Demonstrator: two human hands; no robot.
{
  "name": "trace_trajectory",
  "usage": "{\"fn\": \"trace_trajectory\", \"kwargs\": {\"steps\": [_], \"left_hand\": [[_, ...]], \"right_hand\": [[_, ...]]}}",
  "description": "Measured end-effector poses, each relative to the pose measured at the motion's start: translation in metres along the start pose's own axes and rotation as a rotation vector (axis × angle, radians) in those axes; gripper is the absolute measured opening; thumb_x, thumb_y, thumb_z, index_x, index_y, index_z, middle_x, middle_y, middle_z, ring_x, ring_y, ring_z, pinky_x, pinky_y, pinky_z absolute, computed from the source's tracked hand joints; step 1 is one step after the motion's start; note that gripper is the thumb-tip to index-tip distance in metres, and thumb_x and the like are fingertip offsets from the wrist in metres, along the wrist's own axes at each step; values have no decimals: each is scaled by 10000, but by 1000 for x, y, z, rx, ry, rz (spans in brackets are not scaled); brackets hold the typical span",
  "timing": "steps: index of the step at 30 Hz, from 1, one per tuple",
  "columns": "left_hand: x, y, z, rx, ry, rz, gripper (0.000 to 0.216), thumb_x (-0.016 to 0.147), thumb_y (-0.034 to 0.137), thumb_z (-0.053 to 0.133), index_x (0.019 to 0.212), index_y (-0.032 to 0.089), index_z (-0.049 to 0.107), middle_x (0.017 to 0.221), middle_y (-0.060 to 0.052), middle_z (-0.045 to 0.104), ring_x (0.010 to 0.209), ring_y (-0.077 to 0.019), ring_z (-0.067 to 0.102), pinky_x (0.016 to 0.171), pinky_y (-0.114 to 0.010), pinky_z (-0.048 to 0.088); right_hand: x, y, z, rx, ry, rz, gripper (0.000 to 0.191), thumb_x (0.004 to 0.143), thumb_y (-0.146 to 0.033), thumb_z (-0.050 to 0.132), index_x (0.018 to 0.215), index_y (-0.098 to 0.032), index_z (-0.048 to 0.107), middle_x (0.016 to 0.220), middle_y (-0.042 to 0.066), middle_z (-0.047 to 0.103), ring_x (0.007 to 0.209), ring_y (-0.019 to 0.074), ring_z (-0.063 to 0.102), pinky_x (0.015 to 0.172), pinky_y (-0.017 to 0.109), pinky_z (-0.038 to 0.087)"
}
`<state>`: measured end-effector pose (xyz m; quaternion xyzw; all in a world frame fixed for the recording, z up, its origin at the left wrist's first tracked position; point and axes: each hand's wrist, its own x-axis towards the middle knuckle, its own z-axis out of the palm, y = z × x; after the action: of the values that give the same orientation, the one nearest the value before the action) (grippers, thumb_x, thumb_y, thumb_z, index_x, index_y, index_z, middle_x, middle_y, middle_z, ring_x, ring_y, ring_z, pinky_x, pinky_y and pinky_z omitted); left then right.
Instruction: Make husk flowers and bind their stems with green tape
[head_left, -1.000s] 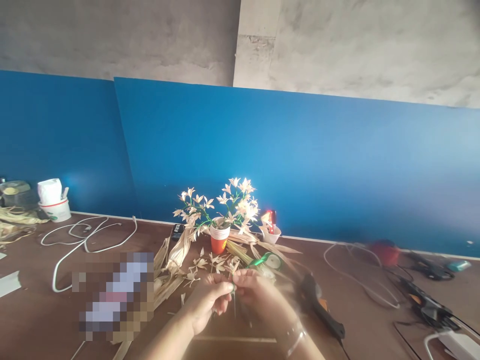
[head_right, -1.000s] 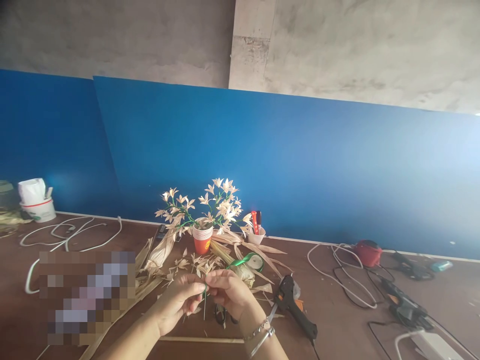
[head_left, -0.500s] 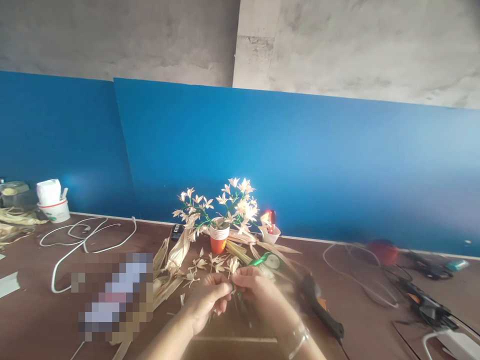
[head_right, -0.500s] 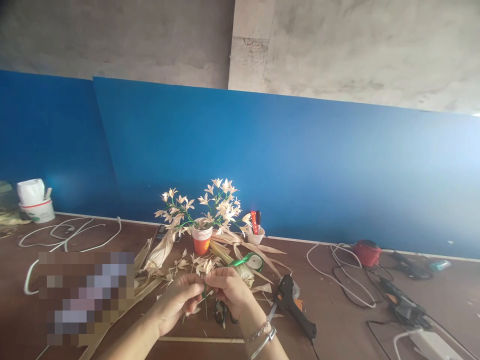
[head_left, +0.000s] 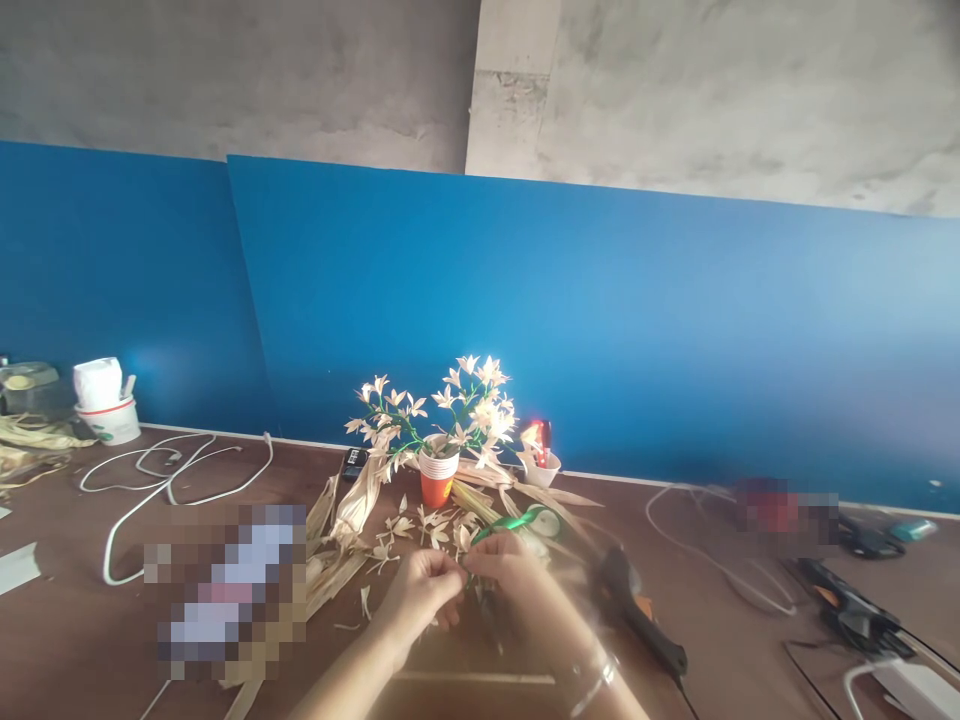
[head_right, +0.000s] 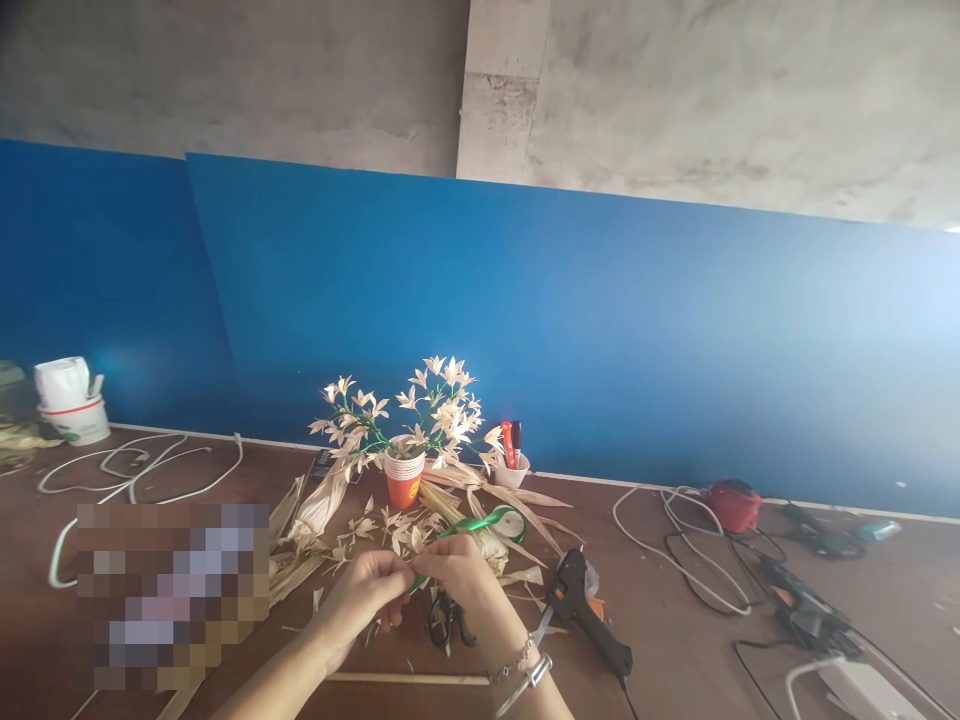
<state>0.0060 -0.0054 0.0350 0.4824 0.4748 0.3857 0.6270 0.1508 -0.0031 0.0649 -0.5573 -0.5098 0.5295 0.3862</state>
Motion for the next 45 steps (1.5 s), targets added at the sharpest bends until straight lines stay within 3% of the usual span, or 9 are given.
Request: {"fn": "trace_trajectory", "kwargs": {"steps": [5,8,14,18,22,29,41,45], "left_hand": [[-1,1,-2,-20,-19,7,185,633,286,676,577,147,568,469,44,566,365,-77,499,351,-182,302],[-3,4,-3,-56,-52,45,198,636,308,682,595,145,577,484,44,562,371,-73,498,359,-179,314],[-4,5,-5,-91,-88,89,212,642,321,685,605,144,574,490,32,565,370,-72,491,368,-181,318],[-5,5,-6,-265,-149,58,241,607,338,708,608,129,588,497,28,553,365,-41,429,381,-175,271],[-8,7,-6,-314,-196,7,270,575,348,740,632,119,609,505,27,547,384,-38,425,391,-176,249],[-5,2,-6,-302,-197,-2,275,603,365,735,656,131,599,546,6,605,403,-56,492,396,-177,279],[-4,7,0,84,-8,67,288,650,399,678,580,173,514,457,63,519,323,-62,453,308,-173,275],[-4,4,0,46,-45,60,283,685,423,651,630,159,564,434,58,520,306,-59,424,295,-172,206]], "right_hand": [[-4,-4,1,51,-61,17,189,605,-237,656,457,-166,561,425,-43,416,446,81,317,472,260,172],[-7,-5,1,229,-70,72,206,604,-279,649,468,-164,543,457,-44,409,447,71,298,463,249,150],[-3,2,-2,355,-171,116,250,581,-307,744,533,-146,559,487,-48,445,465,60,345,469,226,173],[0,8,-4,442,-226,107,274,567,-331,810,660,-143,634,537,-43,505,513,67,413,500,210,236],[3,13,-5,500,-334,76,315,550,-360,830,624,-142,614,530,-43,507,510,71,431,533,222,288],[1,4,-5,294,-213,41,309,583,-348,772,548,-144,542,450,-70,409,422,40,279,457,240,116],[-3,-2,-3,179,-71,60,212,591,-297,706,557,-154,553,449,-75,374,447,54,284,475,242,135],[-6,-8,-5,86,-87,24,220,599,-319,704,548,-150,572,456,-56,424,459,65,306,485,245,160]]}}
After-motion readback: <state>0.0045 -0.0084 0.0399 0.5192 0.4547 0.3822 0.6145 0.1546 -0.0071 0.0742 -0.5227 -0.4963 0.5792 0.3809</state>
